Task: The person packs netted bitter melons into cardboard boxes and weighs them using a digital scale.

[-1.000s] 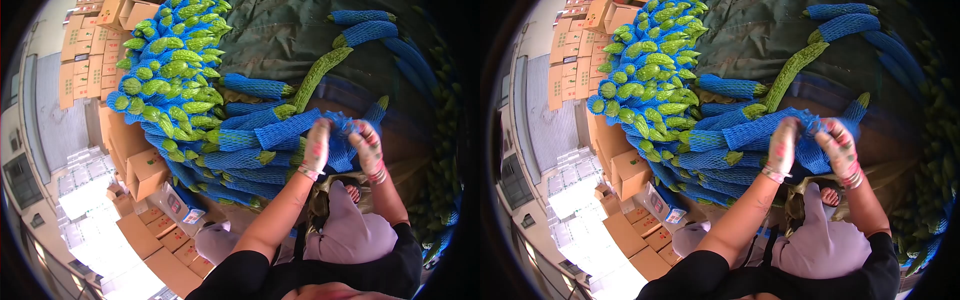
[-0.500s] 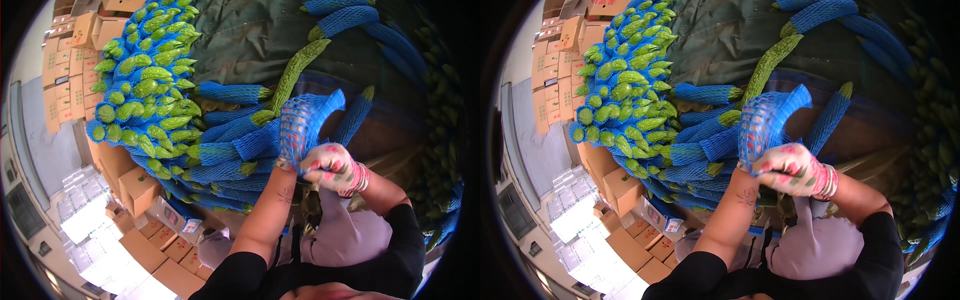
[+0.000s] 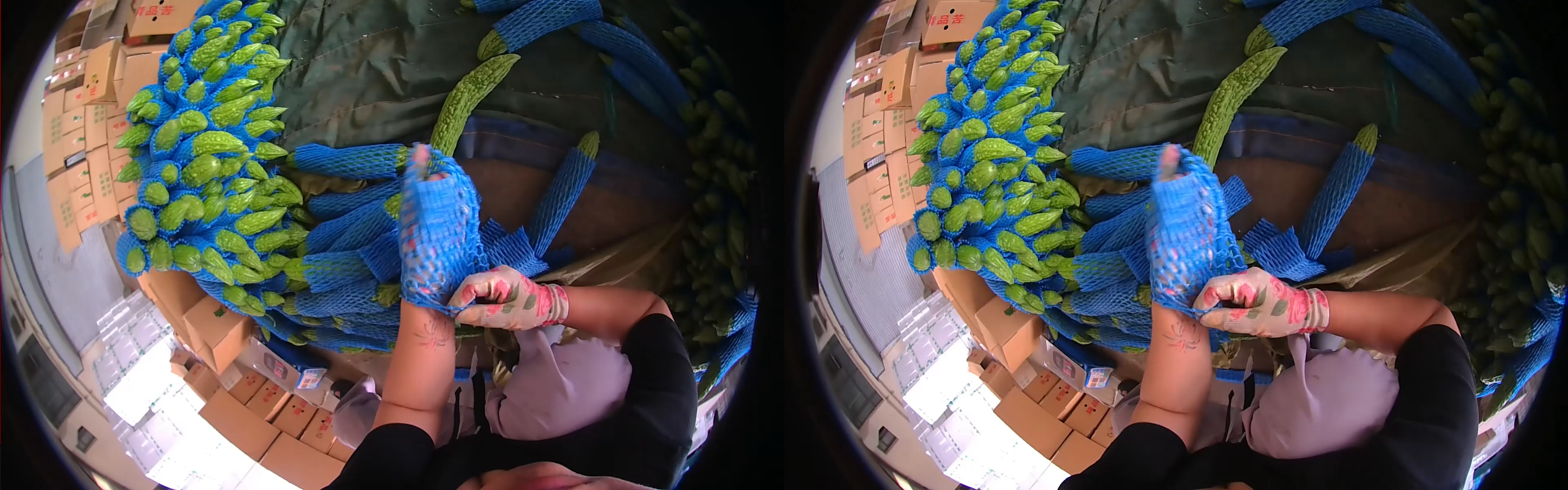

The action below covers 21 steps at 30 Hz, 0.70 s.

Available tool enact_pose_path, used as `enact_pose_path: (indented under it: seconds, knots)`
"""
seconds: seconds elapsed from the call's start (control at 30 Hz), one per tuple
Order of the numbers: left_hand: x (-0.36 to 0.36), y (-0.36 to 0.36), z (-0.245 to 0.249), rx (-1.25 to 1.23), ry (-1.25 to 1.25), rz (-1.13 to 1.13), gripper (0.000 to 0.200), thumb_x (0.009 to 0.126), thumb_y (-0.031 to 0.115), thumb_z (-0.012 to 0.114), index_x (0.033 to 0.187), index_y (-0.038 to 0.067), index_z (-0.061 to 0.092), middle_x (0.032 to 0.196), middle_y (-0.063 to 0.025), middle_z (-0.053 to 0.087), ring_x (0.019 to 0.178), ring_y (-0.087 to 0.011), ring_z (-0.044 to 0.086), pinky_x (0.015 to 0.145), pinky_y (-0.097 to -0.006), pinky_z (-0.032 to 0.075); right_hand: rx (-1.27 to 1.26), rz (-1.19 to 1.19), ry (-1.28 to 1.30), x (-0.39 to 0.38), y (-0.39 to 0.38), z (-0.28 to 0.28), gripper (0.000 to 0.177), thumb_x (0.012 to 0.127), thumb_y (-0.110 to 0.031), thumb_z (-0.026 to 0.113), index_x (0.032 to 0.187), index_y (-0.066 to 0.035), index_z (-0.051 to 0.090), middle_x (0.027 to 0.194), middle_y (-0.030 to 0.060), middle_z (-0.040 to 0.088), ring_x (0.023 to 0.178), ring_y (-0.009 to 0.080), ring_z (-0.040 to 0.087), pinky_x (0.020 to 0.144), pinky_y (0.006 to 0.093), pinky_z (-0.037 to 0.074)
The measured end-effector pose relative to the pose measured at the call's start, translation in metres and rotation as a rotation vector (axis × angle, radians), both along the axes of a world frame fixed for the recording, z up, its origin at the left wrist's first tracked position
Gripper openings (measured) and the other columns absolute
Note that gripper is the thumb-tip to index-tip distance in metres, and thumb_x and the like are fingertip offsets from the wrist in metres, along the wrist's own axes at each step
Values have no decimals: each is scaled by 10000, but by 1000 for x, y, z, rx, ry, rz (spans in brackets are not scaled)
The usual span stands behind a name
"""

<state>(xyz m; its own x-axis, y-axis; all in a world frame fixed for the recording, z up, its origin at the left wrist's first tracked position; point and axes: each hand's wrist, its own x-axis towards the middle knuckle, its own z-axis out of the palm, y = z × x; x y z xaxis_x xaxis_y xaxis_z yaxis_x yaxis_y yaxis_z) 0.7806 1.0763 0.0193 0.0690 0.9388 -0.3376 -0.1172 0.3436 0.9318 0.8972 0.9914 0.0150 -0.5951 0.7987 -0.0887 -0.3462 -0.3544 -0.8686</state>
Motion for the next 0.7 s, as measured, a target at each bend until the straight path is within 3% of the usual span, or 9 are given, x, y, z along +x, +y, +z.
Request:
enact_pose_path:
  seconds: [0.1, 0.17, 0.23, 0.3, 0.37, 0.4, 0.5, 0.6, 0.7]
  knots:
    - [-11, 6, 2, 4, 123, 111, 321, 874, 156, 559, 1179, 60, 536, 1247, -148, 522, 1195, -288, 469, 1003, -386, 378, 71, 136, -25, 12, 29, 4, 115, 892, -111, 611, 954, -14, 618, 875, 64, 633, 814, 152, 603, 725, 284, 484]
    - [-23, 1, 10, 337, 879, -259, 345, 889, 158, 552, 1221, 74, 515, 1306, -141, 494, 1250, -273, 439, 1031, -378, 359, 124, -310, -106, 27, 74, -29, 89, 899, -101, 585, 917, -20, 616, 830, 63, 613, 779, 143, 593, 698, 285, 480]
    - [-26, -7, 15, 621, 1463, -696, 370, 904, 161, 546, 1263, 87, 493, 1364, -134, 466, 1305, -258, 408, 1058, -369, 341, 828, -618, -807, 48, 153, -63, 244, 781, -17, 585, 1021, -57, 593, 934, 107, 617, 854, 287, 616, 729, 368, 501]
    - [-35, -25, -10, 558, 1358, -659, 487, 904, 93, 522, 1363, 112, 359, 1410, -107, 412, 1302, -268, 413, 1093, -432, 299, 1052, -302, -1489, 68, 190, -113, 490, 713, -36, 608, 1190, -107, 518, 1157, 113, 559, 1094, 311, 537, 931, 419, 425]
    - [-44, -37, -30, 704, 1552, -774, 675, 894, 17, 521, 1469, 136, 189, 1459, -86, 344, 1292, -256, 427, 1080, -434, 345, 1166, -273, -1637, 78, 202, -151, 493, 691, -46, 629, 1168, -113, 528, 1116, 116, 558, 1052, 297, 552, 934, 404, 427]
    - [-32, -49, -31, 272, 799, -472, 752, 888, -13, 516, 1484, 156, 90, 1471, -81, 313, 1280, -228, 437, 1039, -402, 394, 1155, -135, -1679, 79, 205, -151, 472, 690, -55, 637, 1147, -111, 534, 1097, 112, 552, 1043, 290, 551, 926, 396, 429]
    - [-9, -68, -26, -198, -15, -74, 841, 881, -46, 511, 1500, 180, -11, 1462, -68, 305, 1236, -175, 465, 942, -310, 479, 1072, -197, -1647, 99, 191, -113, 425, 681, -123, 691, 1081, -98, 552, 1018, 102, 542, 1035, 279, 549, 850, 391, 472]
    - [4, -66, -17, -361, -34, -188, 826, 904, 75, 534, 1500, 254, -10, 1484, -77, 246, 1238, -239, 433, 960, -353, 459, 621, -641, -1448, 115, 155, -89, 443, 696, -136, 689, 1112, -103, 542, 1048, 131, 544, 1019, 325, 545, 839, 391, 487]
    - [26, -58, -19, -657, -203, -46, 748, 920, 202, 551, 1493, 257, 74, 1482, -90, 213, 1247, -275, 395, 942, -406, 464, -293, -572, -309, 86, 109, -64, 338, 827, -210, 655, 1092, -39, 534, 936, 119, 593, 866, 247, 613, 758, 346, 517]
